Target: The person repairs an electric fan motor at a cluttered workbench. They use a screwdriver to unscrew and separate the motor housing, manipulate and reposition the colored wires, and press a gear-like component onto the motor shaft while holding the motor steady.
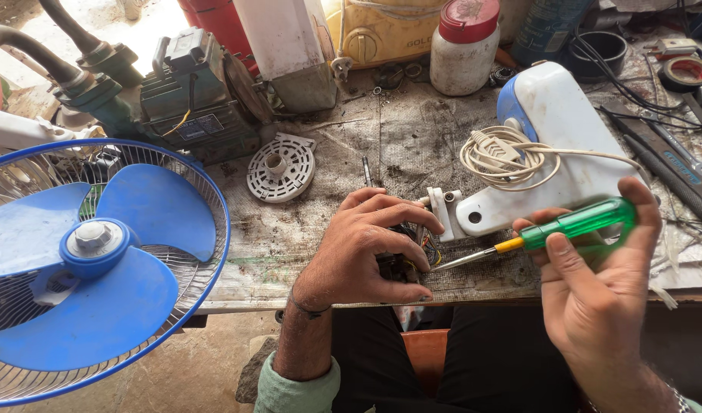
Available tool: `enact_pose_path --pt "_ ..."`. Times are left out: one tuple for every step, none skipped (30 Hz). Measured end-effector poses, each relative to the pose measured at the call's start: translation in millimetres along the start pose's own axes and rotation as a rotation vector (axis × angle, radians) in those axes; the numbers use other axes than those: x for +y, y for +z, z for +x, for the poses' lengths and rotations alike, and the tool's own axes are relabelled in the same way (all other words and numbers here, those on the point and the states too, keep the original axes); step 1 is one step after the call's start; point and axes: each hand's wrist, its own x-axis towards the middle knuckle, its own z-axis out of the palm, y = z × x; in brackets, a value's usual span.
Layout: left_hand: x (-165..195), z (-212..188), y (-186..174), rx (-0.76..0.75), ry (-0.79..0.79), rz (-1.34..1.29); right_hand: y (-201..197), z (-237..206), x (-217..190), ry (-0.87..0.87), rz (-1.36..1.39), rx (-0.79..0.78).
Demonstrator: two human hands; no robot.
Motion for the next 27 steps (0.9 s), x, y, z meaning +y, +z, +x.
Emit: enact_pose_path --pt "-0.2 0.1 -0.2 0.0 0.004 0.003 -0.1 0.3 -0.5 0.025 -0.032 0.006" --pt "-0.2 0.2 -0.2 -0.001 0.009 0.005 0.0 0.7 -0.3 -0.001 -0.009 -0.024" --pt "-0.3 0.3 0.1 0.0 0.01 0.007 0.3 1.0 0.3 -0.026 0.013 -0.053" --pt "-0.3 0.8 0.6 0.0 0.012 0.008 0.7 1.3 1.1 -0.051 0.036 -0.083" --pt "-0.1 0.2 1.2 0.0 0.011 0.009 0.9 0.5 1.7 -0.061 0.034 -0.066" --pt "0.2 -0.4 1.4 -0.002 0.015 0.008 1.1 -0.5 2.0 -0.072 0.031 -0.05" --pt "0.0 -0.5 1.4 -0.003 0.021 0.006 0.8 -0.5 2.0 -0.075 0.029 -0.041" --pt "-0.2 -0.4 1.3 -0.005 0.027 0.006 0.6 -0.8 2.0 -0.077 0.026 -0.033" --pt "-0.1 -0.6 1.1 -0.008 0.021 0.003 -0.3 -0.4 1.3 -0.07 0.024 -0.031" --pt "-0.1 -0.8 1.2 -0.01 0.015 0.0 -1.5 -0.1 0.3 -0.063 0.019 -0.029" --pt "-0.1 -0.6 0.8 -0.013 0.009 -0.002 -2.5 0.7 -0.2 -0.036 0.014 -0.024" --pt "0.3 -0.7 1.0 -0.006 0.01 -0.001 -3.5 1.4 -0.7 -0.006 0.009 -0.018" --pt "0.5 -0.5 1.2 -0.001 0.012 0.0 -4.2 1.5 -0.5 0.022 0.005 -0.012" --pt "0.3 0.0 1.1 0.005 0.015 0.002 -4.6 1.6 0.1 -0.017 -0.008 -0.034" --pt "0.0 -0.1 0.7 0.005 0.017 0.0 -4.8 0.7 0.7 -0.053 -0.021 -0.055" --pt "-0.2 -0.5 0.3 0.004 0.018 -0.003 -5.1 0.0 1.0 -0.076 -0.03 -0.06" --pt "-0.3 -0.8 0.4 0.004 0.019 -0.006 -5.3 -0.8 1.2 -0.099 -0.039 -0.064" --pt "-0.3 -0.8 0.6 0.007 0.016 -0.007 -5.8 -0.5 0.9 -0.111 -0.042 -0.052" --pt "-0.3 -0.7 1.0 0.009 0.014 -0.008 -5.8 -0.7 0.5 -0.109 -0.047 -0.036" --pt "-0.2 -1.3 1.9 0.011 0.011 -0.01 -6.0 -0.5 0.2 -0.106 -0.053 -0.021" --pt "-0.5 -0.9 2.0 0.011 0.012 -0.012 -6.1 0.5 -0.6 -0.093 -0.059 -0.003" --pt "-0.9 -0.3 1.9 0.012 0.013 -0.014 -6.1 1.9 -0.9 -0.08 -0.064 0.014" --pt "-0.9 -0.4 2.1 0.012 0.012 -0.016 -5.7 3.0 -0.7 -0.05 -0.071 0.01" --pt "-0.9 -0.4 2.4 0.012 0.01 -0.018 -5.3 3.9 -0.4 -0.021 -0.078 0.005" --pt "-0.9 -0.1 2.6 0.012 0.008 -0.019 -4.8 4.5 0.1 0.007 -0.085 0.001" --pt "-0.9 0.0 2.8 0.012 0.005 -0.02 -4.3 4.4 0.6 -0.032 -0.081 -0.011" --pt "-0.9 -0.1 3.1 0.012 0.005 -0.017 -3.5 3.7 1.4 -0.071 -0.076 -0.023"
